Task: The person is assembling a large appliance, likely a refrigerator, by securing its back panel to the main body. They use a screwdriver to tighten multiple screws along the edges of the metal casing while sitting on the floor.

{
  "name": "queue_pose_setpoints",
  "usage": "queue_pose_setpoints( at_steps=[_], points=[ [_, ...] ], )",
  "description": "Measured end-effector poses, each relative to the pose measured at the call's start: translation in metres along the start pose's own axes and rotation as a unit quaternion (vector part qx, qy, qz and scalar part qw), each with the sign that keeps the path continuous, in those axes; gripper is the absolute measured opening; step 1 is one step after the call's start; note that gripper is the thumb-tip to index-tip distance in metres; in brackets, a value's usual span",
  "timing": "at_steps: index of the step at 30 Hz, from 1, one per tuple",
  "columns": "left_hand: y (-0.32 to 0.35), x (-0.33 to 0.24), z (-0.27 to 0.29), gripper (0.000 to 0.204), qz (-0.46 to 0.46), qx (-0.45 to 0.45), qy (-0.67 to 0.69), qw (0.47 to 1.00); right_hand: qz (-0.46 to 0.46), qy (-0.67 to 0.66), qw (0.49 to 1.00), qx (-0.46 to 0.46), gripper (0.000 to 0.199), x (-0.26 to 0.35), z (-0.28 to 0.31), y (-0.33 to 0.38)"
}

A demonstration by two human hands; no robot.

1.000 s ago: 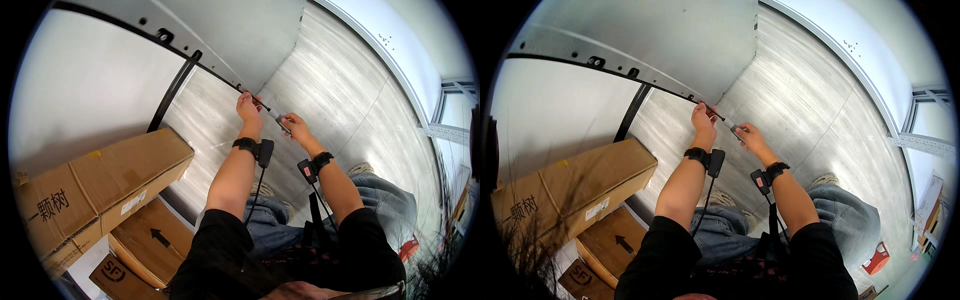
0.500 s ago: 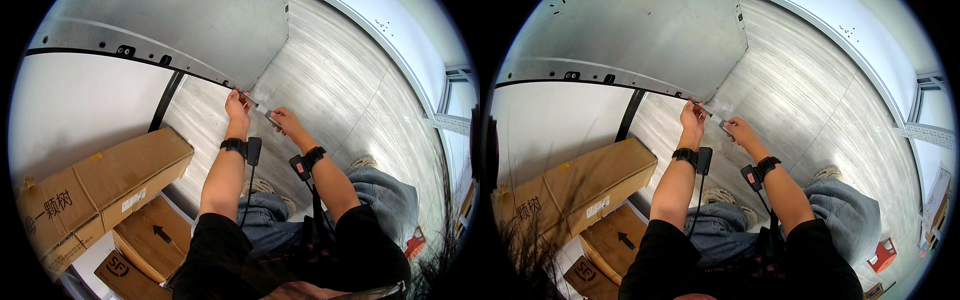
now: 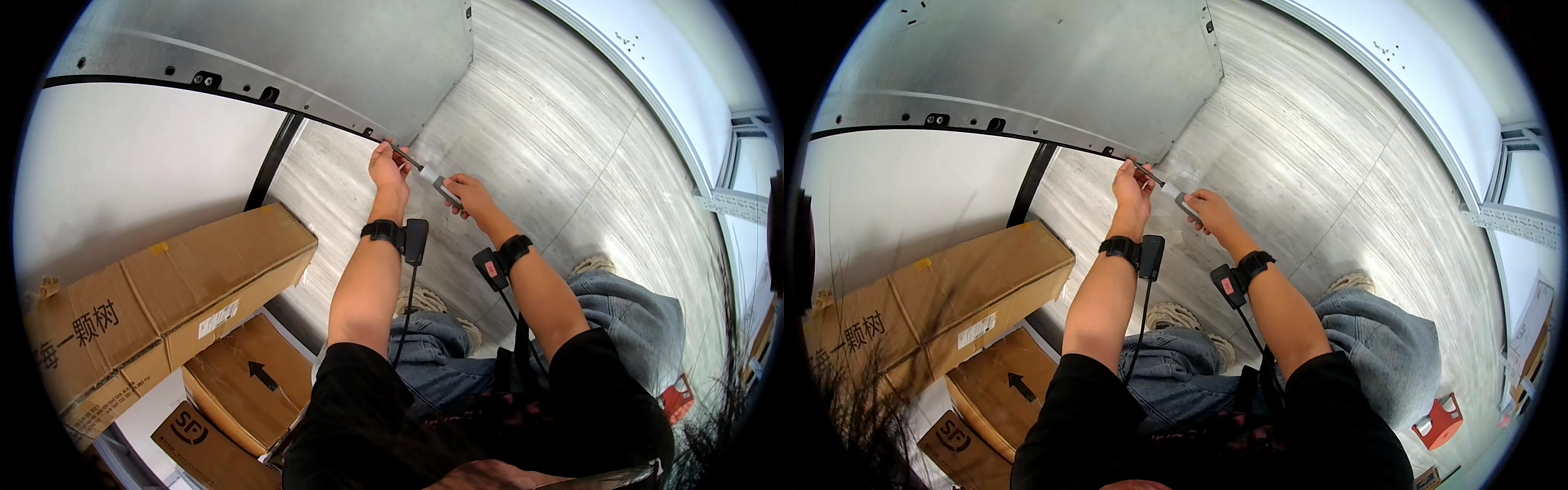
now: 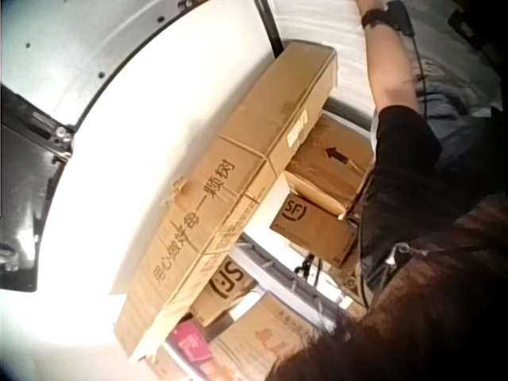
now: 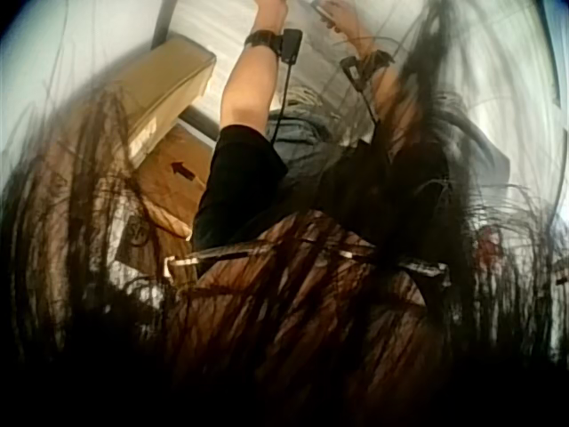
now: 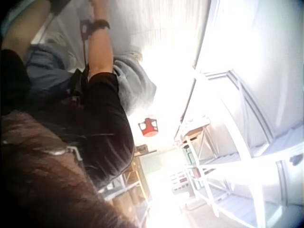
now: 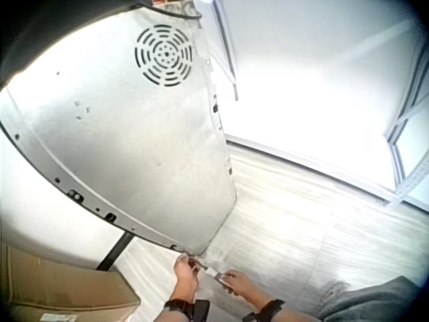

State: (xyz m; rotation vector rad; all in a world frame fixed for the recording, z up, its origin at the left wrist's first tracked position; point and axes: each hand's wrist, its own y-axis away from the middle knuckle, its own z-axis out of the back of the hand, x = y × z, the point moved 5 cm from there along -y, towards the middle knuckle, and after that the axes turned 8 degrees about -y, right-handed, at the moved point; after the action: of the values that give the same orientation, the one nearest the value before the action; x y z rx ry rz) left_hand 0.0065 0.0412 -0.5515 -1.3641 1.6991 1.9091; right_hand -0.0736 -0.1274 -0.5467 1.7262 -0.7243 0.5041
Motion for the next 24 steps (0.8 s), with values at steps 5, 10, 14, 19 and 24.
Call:
queue_pose_setpoints(
  at_steps=[5, 10, 14, 19, 24],
  points=[
    [0.0038, -0.0023, -0.0021, 0.017, 0.000, 0.001, -0.010, 1.000, -0.010, -0.020, 1.000, 0.016, 0.027, 0.0027, 0.0016, 0.0013],
    [0.0027, -0.0040, -0.0032, 0.022, 0.007, -0.014, -0.031, 0.999, -0.030, -0.061, 0.997, 0.034, 0.028, 0.0023, 0.0014, -0.0009],
    [0.0047, -0.0046, -0.0052, 0.021, 0.014, -0.028, -0.025, 0.999, -0.066, -0.086, 0.993, 0.041, 0.029, 0.0034, 0.0030, -0.0014],
    [0.0047, -0.0067, -0.0051, 0.021, 0.011, -0.029, -0.033, 0.999, -0.099, -0.100, 0.989, 0.056, 0.030, 0.0075, 0.0037, 0.0005],
    [0.0046, -0.0080, -0.0025, 0.020, 0.003, -0.033, -0.039, 0.999, -0.040, -0.051, 0.996, 0.056, 0.032, 0.0057, 0.0021, -0.0060]
  ],
)
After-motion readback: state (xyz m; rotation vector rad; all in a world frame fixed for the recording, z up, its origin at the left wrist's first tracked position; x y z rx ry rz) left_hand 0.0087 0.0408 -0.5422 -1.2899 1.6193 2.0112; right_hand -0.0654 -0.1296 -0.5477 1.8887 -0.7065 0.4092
